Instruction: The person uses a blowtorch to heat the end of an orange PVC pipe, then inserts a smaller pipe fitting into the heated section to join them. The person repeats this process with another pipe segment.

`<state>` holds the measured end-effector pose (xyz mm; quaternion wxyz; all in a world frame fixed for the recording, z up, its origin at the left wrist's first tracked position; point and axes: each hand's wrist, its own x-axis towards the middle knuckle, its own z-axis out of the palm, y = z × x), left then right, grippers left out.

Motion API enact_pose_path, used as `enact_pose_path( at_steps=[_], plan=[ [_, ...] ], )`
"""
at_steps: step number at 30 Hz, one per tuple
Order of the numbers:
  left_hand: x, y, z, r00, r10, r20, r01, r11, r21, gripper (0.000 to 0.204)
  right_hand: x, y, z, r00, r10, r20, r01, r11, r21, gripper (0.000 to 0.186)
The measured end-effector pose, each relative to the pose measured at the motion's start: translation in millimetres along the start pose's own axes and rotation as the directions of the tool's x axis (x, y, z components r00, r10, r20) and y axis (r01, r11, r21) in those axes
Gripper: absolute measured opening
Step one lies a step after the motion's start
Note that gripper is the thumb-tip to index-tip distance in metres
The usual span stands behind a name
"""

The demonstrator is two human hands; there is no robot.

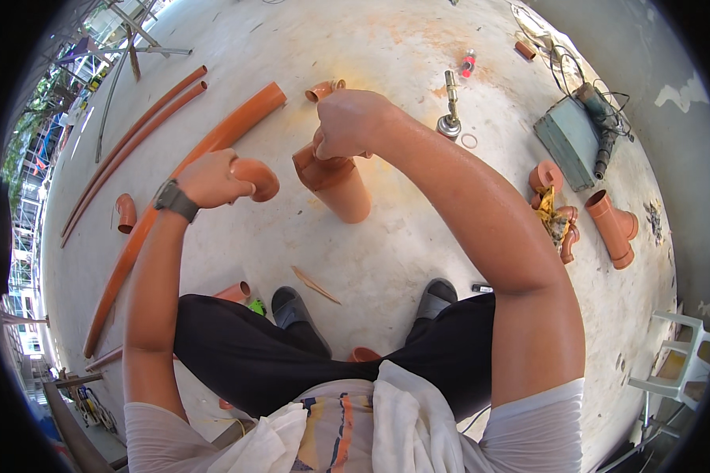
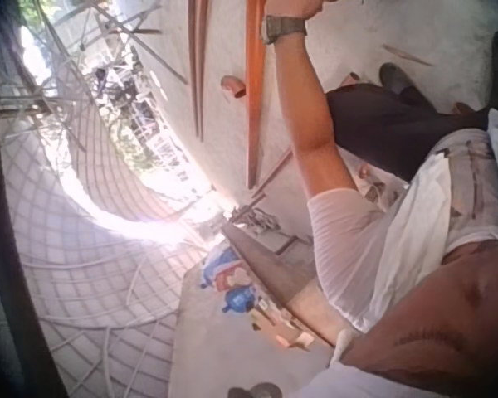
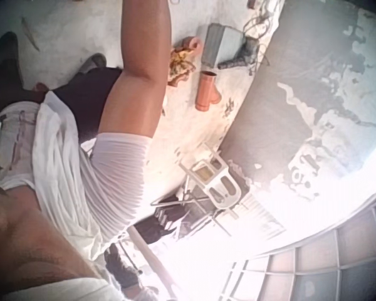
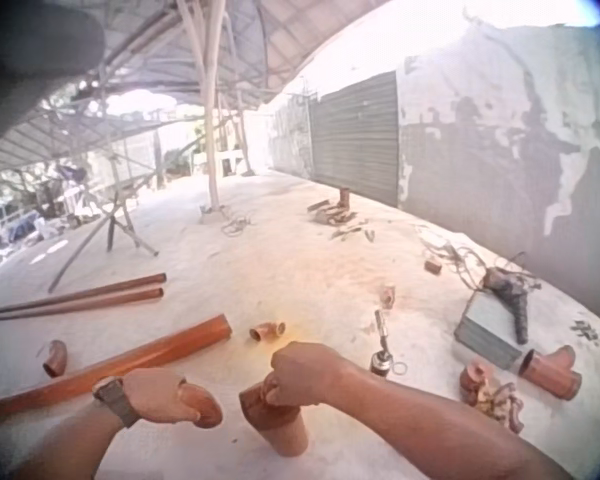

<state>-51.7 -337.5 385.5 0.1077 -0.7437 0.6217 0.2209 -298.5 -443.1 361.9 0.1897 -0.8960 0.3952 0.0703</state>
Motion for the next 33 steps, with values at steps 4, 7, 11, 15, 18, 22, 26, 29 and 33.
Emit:
enact_pose_path(
  at_steps=[4, 7, 11, 15, 18, 22, 26, 29, 33],
  plan=[
    [-26.6, -0.4, 0.7, 0.968, 0.194, -0.157, -0.204, 0.978, -0.051, 0.061, -1.0, 0.0, -0.7, 1.000, 0.006, 0.011, -0.006, 1.000, 0.029, 0.034],
    [-40.8, 14.3, 8.9, 0.913, 0.373, -0.168, -0.375, 0.927, 0.019, 0.062, 1.5, 3.8, 2.3, 0.999, -0.022, -0.029, 0.023, 0.999, 0.024, 0.030],
    [-48.7, 31.7, 12.3, 0.912, 0.403, -0.073, -0.407, 0.912, -0.045, 0.056, 9.1, 6.8, 7.2, 0.999, -0.023, -0.033, 0.023, 1.000, -0.015, 0.030],
    [-48.3, 34.1, 23.4, 0.898, 0.411, -0.158, -0.418, 0.908, -0.015, 0.057, 10.2, 6.2, 7.6, 1.000, -0.018, -0.022, 0.018, 0.999, -0.032, 0.034],
    [-50.6, 30.3, 33.6, 0.881, 0.435, -0.188, -0.435, 0.900, 0.042, 0.061, 11.4, 6.7, 8.8, 1.000, -0.018, -0.012, 0.018, 0.999, -0.028, 0.035],
    [-58.8, 37.2, 42.9, 0.884, 0.419, -0.209, -0.403, 0.908, 0.117, 0.064, 16.4, 14.9, 17.9, 0.989, -0.078, -0.125, 0.076, 0.997, -0.024, 0.031],
    [-64.1, 49.0, 48.4, 0.913, 0.344, -0.220, -0.320, 0.937, 0.136, 0.065, 14.3, 14.5, 19.1, 0.988, -0.080, -0.130, 0.078, 0.997, -0.026, 0.030],
    [-63.0, 48.1, 53.7, 0.923, 0.312, -0.224, -0.289, 0.949, 0.130, 0.065, 7.3, 4.9, 13.9, 0.992, -0.056, -0.111, 0.056, 0.998, -0.007, 0.029],
    [-57.8, 46.3, 52.5, 0.916, 0.330, -0.229, -0.310, 0.943, 0.120, 0.066, 6.4, 4.5, 12.1, 0.991, -0.050, -0.124, 0.049, 0.999, -0.012, 0.029]
  ],
)
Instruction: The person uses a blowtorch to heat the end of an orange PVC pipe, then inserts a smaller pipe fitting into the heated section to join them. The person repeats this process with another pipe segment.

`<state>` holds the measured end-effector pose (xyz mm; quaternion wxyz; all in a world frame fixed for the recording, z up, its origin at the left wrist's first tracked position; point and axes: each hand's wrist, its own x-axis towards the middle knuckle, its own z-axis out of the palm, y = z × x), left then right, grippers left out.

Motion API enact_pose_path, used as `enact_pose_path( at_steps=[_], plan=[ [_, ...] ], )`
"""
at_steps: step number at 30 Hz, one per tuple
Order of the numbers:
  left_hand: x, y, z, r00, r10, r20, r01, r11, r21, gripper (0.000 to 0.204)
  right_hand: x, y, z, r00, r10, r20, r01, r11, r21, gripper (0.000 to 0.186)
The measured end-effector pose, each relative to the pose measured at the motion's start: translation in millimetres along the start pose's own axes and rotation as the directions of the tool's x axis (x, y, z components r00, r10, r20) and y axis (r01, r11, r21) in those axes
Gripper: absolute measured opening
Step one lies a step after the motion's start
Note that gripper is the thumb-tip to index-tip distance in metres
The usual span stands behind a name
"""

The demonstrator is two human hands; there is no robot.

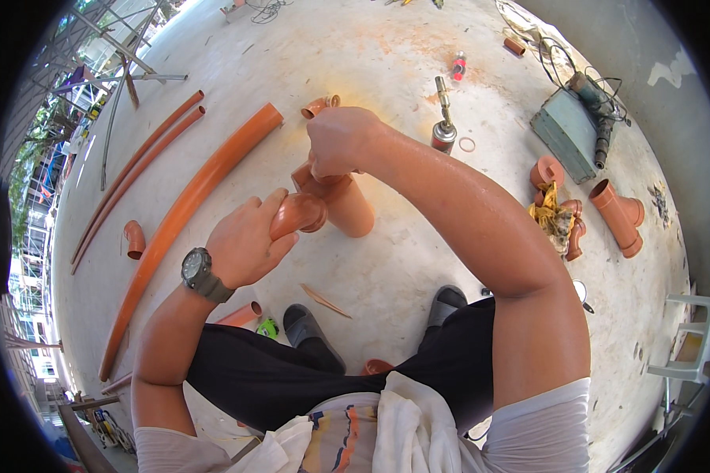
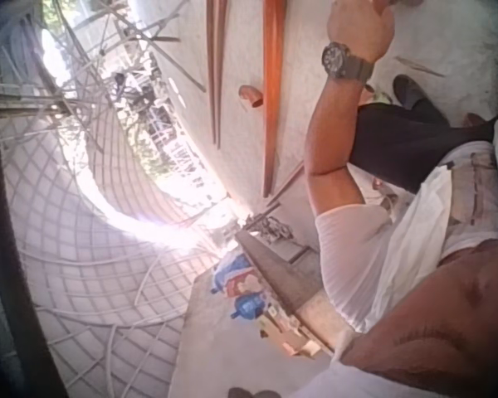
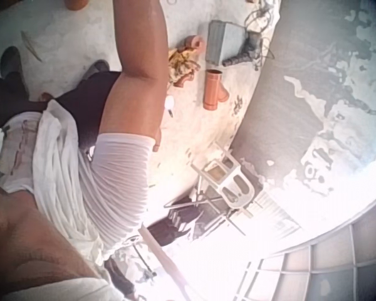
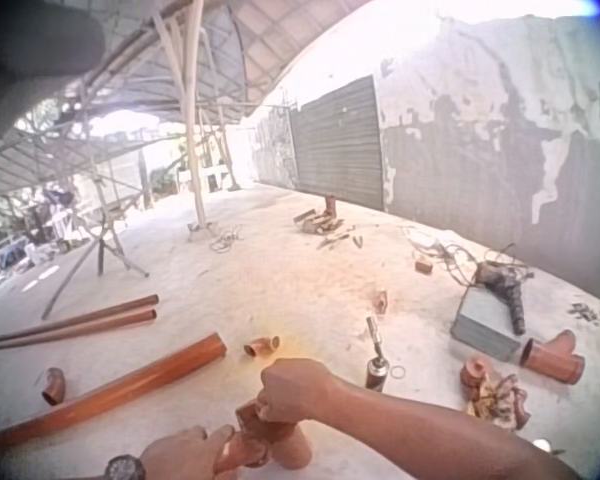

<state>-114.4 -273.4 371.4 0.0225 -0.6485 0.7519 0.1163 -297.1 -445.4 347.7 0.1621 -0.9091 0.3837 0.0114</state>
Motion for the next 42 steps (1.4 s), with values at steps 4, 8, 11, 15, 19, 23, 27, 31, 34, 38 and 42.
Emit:
enact_pose_path(
  at_steps=[4, 8, 11, 15, 19, 23, 27, 31, 34, 38, 42],
  plan=[
    [5.7, -2.5, -4.4, 0.999, -0.012, 0.039, 0.013, 0.999, -0.038, 0.066, 4.2, 7.6, 5.0, 1.000, -0.021, -0.011, 0.021, 1.000, 0.002, 0.029],
    [11.9, -3.9, -10.2, 0.995, -0.034, 0.089, 0.039, 0.998, -0.052, 0.065, 8.4, 13.3, 8.5, 0.999, -0.029, -0.018, 0.029, 1.000, -0.006, 0.029],
    [14.9, -9.1, -9.4, 0.997, -0.017, 0.070, 0.022, 0.998, -0.063, 0.063, 9.7, 11.7, 7.9, 0.999, -0.043, -0.025, 0.042, 0.999, -0.029, 0.029],
    [20.9, -12.9, -12.5, 0.994, -0.010, 0.113, 0.021, 0.996, -0.091, 0.059, 7.5, 13.0, 3.9, 0.989, -0.134, -0.060, 0.129, 0.989, -0.077, 0.031],
    [20.0, -15.5, -11.9, 0.995, 0.008, 0.100, 0.002, 0.996, -0.091, 0.058, 1.8, 10.1, -5.9, 0.979, -0.199, -0.048, 0.191, 0.972, -0.137, 0.031],
    [21.4, -15.6, -13.6, 0.993, 0.005, 0.119, 0.005, 0.996, -0.084, 0.059, 2.9, 7.7, -11.4, 0.968, -0.251, -0.023, 0.244, 0.956, -0.160, 0.030],
    [21.9, -15.6, -16.7, 0.993, 0.016, 0.119, -0.005, 0.996, -0.091, 0.059, 6.6, 13.5, -12.1, 0.951, -0.309, -0.012, 0.305, 0.945, -0.121, 0.028],
    [23.3, -15.0, -18.2, 0.991, 0.025, 0.132, -0.011, 0.995, -0.104, 0.058, 9.6, 16.5, -12.3, 0.954, -0.300, 0.012, 0.300, 0.951, -0.080, 0.025],
    [22.7, -16.2, -16.6, 0.993, 0.025, 0.117, -0.010, 0.991, -0.130, 0.058, 13.7, 16.4, -11.1, 0.960, -0.280, 0.031, 0.281, 0.959, -0.047, 0.026],
    [20.2, -17.9, -13.6, 0.996, 0.001, 0.087, 0.009, 0.993, -0.118, 0.057, 15.2, 16.9, -9.5, 0.959, -0.284, 0.014, 0.284, 0.959, -0.007, 0.027],
    [24.6, -25.4, -25.9, 0.995, -0.043, 0.094, 0.056, 0.989, -0.140, 0.062, 12.8, 19.5, -10.2, 0.964, -0.265, 0.027, 0.265, 0.964, -0.001, 0.028]
  ],
)
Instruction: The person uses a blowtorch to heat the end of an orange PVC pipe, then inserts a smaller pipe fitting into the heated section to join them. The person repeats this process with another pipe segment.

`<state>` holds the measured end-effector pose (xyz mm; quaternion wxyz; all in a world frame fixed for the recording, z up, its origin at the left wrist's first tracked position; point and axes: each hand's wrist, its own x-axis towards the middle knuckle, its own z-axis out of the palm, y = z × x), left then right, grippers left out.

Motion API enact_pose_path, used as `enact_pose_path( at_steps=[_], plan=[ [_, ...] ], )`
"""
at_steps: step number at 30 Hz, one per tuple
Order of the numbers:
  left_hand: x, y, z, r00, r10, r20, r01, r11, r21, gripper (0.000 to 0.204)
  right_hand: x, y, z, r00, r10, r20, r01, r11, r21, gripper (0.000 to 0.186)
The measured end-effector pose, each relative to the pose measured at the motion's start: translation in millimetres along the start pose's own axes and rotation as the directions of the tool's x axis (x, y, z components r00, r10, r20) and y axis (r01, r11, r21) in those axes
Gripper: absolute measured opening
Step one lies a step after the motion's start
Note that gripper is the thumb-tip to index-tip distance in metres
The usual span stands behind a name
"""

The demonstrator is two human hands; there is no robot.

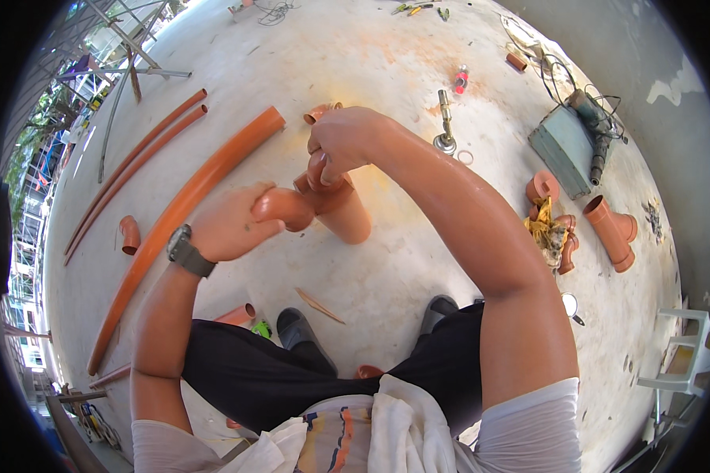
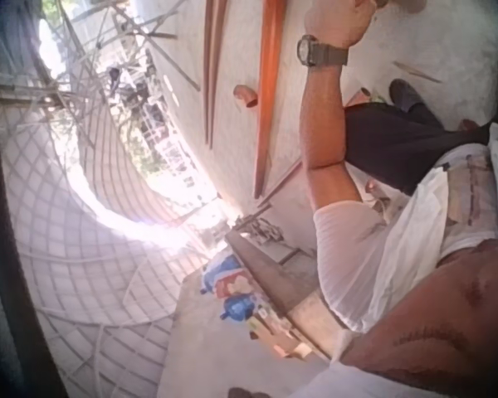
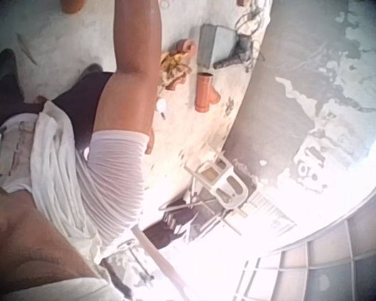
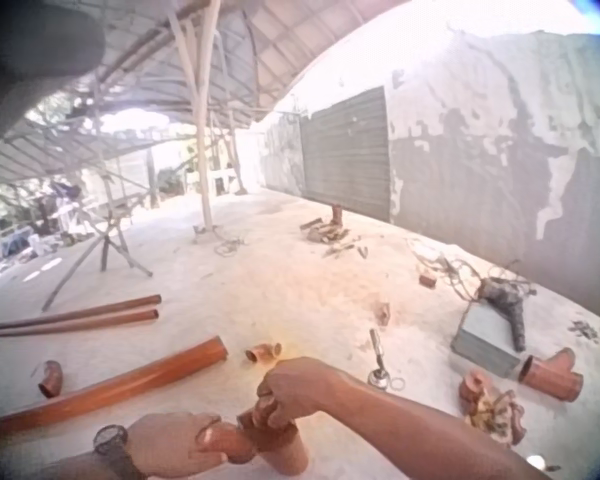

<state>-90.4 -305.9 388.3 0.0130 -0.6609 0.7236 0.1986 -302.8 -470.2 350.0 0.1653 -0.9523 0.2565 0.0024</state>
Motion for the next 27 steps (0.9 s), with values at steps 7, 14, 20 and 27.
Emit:
enact_pose_path(
  at_steps=[7, 14, 20, 27],
  plan=[
    [8.2, -38.8, 4.3, 0.956, -0.034, -0.290, 0.042, 0.999, 0.022, 0.067, 3.0, -8.0, -7.3, 0.999, 0.010, 0.037, -0.007, 0.997, -0.075, 0.028],
    [35.1, -44.1, 15.7, 0.810, 0.204, -0.550, -0.052, 0.959, 0.279, 0.063, 1.2, -5.6, -4.9, 1.000, 0.019, 0.000, -0.019, 1.000, -0.020, 0.030],
    [51.0, -26.8, 11.0, 0.906, 0.119, -0.407, -0.023, 0.972, 0.233, 0.058, -0.7, -6.1, -6.8, 0.999, 0.042, 0.000, -0.042, 0.999, -0.004, 0.031],
    [60.9, -16.8, 2.5, 0.955, 0.089, -0.283, -0.019, 0.970, 0.241, 0.055, -1.5, -6.4, -6.2, 0.999, 0.029, -0.028, -0.028, 0.999, 0.027, 0.031]
  ],
)
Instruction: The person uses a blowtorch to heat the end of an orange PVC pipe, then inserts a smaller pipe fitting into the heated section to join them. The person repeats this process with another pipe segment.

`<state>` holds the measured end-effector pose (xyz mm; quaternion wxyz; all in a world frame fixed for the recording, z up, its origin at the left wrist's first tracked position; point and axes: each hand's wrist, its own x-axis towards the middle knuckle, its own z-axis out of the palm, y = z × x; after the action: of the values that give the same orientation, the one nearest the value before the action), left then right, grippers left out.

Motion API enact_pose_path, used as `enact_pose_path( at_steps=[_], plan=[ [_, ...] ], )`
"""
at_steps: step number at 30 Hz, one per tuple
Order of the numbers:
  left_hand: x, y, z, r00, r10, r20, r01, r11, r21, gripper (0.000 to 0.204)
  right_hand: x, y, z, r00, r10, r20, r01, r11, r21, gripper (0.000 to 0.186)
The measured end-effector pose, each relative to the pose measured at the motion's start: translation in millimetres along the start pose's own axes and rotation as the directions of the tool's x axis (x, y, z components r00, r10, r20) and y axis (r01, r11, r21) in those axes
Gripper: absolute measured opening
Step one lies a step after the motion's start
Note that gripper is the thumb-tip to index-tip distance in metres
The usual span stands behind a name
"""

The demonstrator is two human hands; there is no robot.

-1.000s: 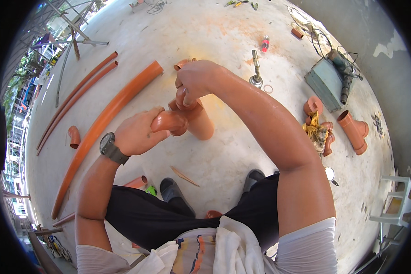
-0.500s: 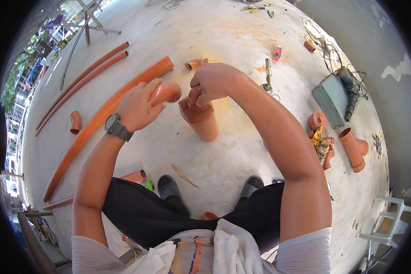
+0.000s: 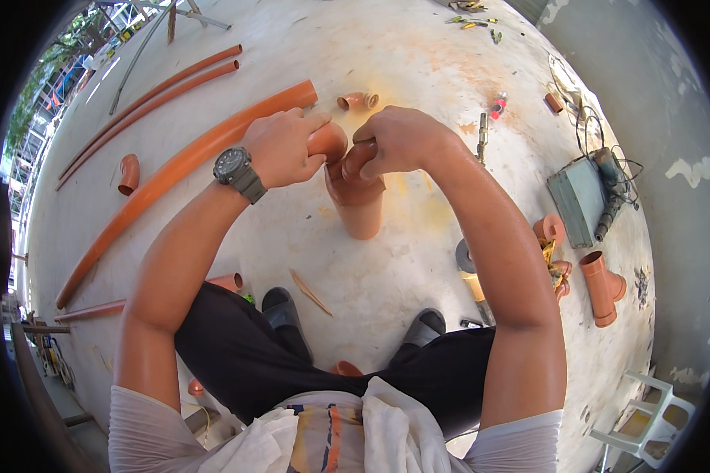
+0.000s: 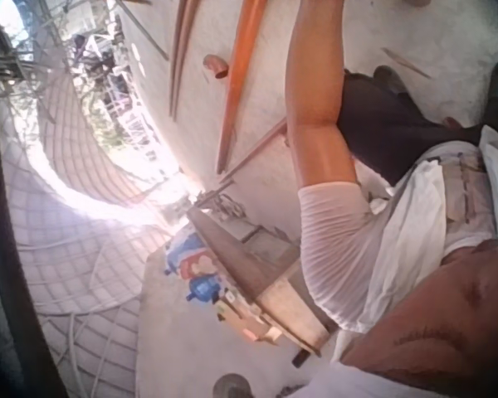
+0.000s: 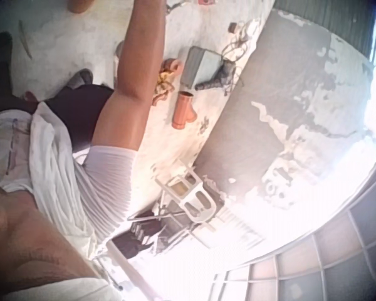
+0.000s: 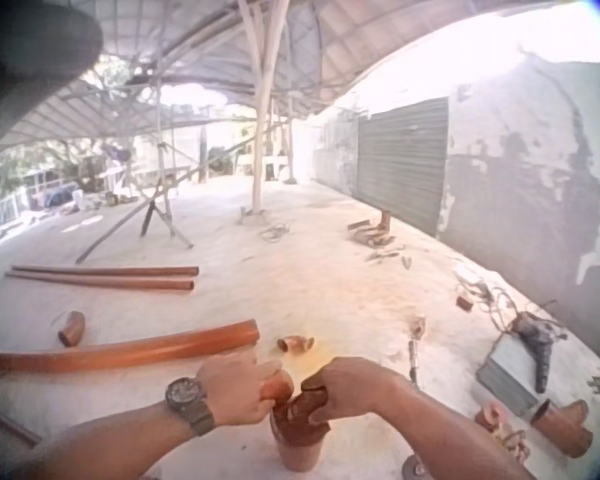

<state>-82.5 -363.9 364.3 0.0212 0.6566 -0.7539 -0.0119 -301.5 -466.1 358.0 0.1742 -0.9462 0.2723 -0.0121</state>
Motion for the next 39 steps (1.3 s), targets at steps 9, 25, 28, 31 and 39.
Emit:
enact_pose_path(
  at_steps=[9, 25, 28, 31, 39],
  plan=[
    [6.2, 11.9, -4.3, 0.995, 0.061, 0.076, -0.067, 0.995, 0.068, 0.053, 1.0, -13.9, -8.7, 0.991, 0.063, 0.114, -0.056, 0.996, -0.064, 0.041],
    [8.8, 2.2, 3.7, 0.994, 0.086, 0.064, -0.088, 0.995, 0.039, 0.047, -0.6, -13.0, -3.7, 0.995, 0.093, 0.043, -0.089, 0.992, -0.087, 0.036],
    [8.2, 5.7, 6.2, 0.995, 0.074, 0.062, -0.079, 0.994, 0.072, 0.043, -3.4, -13.4, -4.6, 0.992, 0.114, 0.054, -0.110, 0.991, -0.078, 0.038],
    [4.2, 6.3, 3.0, 0.995, 0.071, 0.071, -0.075, 0.995, 0.064, 0.040, -3.7, -17.2, -4.9, 0.992, 0.116, 0.058, -0.111, 0.990, -0.089, 0.039],
    [0.3, -3.0, -1.0, 0.997, 0.058, 0.051, -0.056, 0.998, -0.033, 0.044, 2.0, -15.8, -3.2, 0.990, 0.123, 0.064, -0.115, 0.986, -0.119, 0.038]
  ],
)
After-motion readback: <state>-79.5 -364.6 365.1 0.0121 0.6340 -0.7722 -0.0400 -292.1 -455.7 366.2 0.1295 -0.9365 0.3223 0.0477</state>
